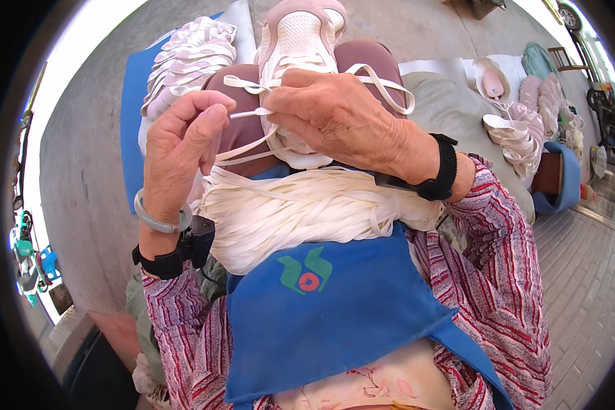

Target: The recorder is lacing a pink and white shoe while sitting on the floor with many other shoe components nearby.

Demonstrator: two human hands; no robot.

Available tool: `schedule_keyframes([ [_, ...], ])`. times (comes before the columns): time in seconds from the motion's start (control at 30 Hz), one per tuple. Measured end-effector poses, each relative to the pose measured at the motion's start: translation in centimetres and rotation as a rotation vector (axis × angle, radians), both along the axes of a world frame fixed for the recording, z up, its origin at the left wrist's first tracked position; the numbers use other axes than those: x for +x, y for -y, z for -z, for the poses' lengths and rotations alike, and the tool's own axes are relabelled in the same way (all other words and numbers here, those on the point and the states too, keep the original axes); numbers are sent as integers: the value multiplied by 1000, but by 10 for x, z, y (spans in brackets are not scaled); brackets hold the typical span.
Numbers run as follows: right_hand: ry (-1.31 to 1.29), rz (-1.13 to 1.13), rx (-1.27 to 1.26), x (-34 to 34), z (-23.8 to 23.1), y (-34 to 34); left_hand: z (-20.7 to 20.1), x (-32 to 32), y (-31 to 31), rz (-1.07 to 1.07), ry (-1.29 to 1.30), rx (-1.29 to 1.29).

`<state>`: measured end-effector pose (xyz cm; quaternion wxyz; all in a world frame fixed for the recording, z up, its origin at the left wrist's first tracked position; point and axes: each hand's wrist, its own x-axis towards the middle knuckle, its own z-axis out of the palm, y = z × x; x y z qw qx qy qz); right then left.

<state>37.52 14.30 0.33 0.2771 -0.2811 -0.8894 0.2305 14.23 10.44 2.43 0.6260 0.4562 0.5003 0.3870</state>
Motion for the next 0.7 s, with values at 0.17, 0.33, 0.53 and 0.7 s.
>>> schedule_keyframes([
  [0.17,-225,-313,-225,-31,-29,41,14,10,-3,-70,87,75],
  [0.33,-489,-676,-317,-96,-54,80,13,11,-14,19,64,51],
  [0.53,-225,-787,-189,-113,-24,109,2,20,-10,227,-11,22],
  [0.7,110,-625,-86,-98,6,100,38,46,-13,164,-348,442],
])
